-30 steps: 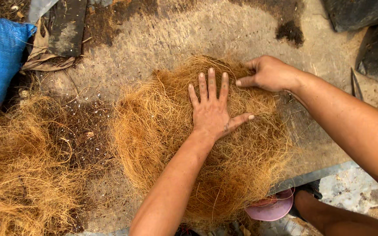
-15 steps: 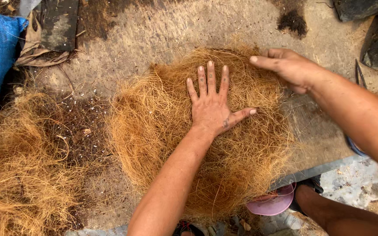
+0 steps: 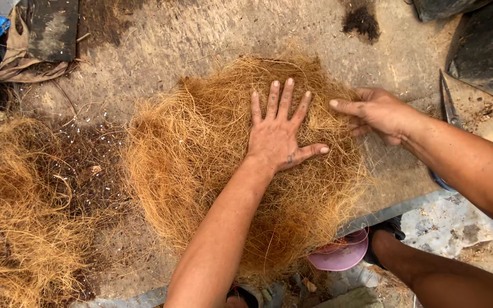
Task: The person spreads and compresses coconut coir on a workbench, then removes a potted plant from its black plastic bag and places the root ball onto the coir. They add soil from a nearby bucket onto the coir and root ball, patting it down.
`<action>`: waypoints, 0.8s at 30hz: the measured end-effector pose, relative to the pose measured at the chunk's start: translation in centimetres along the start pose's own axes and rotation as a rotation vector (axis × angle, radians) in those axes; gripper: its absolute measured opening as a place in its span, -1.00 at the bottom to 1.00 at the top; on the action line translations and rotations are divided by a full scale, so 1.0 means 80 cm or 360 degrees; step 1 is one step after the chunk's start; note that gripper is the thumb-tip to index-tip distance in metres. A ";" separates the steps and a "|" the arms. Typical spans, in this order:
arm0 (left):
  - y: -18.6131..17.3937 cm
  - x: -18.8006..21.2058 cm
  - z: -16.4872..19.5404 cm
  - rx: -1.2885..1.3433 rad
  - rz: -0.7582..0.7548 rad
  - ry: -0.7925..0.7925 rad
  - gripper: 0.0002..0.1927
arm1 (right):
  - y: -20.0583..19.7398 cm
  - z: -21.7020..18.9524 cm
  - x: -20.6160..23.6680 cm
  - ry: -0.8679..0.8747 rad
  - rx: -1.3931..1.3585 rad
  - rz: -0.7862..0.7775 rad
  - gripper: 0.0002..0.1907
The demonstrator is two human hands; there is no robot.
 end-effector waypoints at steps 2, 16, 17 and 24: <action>0.000 0.002 0.000 0.0037 0.0049 -0.0020 0.28 | -0.011 0.008 0.020 0.0262 0.0229 0.0139 0.03; -0.001 0.002 0.024 -0.0229 0.0172 0.0270 0.18 | 0.004 0.050 0.023 0.0252 -0.0559 -0.0070 -0.14; -0.002 0.002 0.024 -0.0232 0.0179 0.0265 0.18 | 0.008 0.054 0.020 0.0212 -0.0746 -0.0153 -0.12; -0.001 0.003 0.023 -0.0231 0.0167 0.0267 0.18 | -0.028 0.109 0.014 0.0309 -0.0268 0.0030 -0.12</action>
Point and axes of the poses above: each hand's wrist, its own x-axis away from the middle knuckle, its own y-axis out of the palm, z = x × y, the point moved 7 cm from there along -x, towards the middle knuckle, and after that the axes turned 15 degrees about -x, right-handed, at the moved point
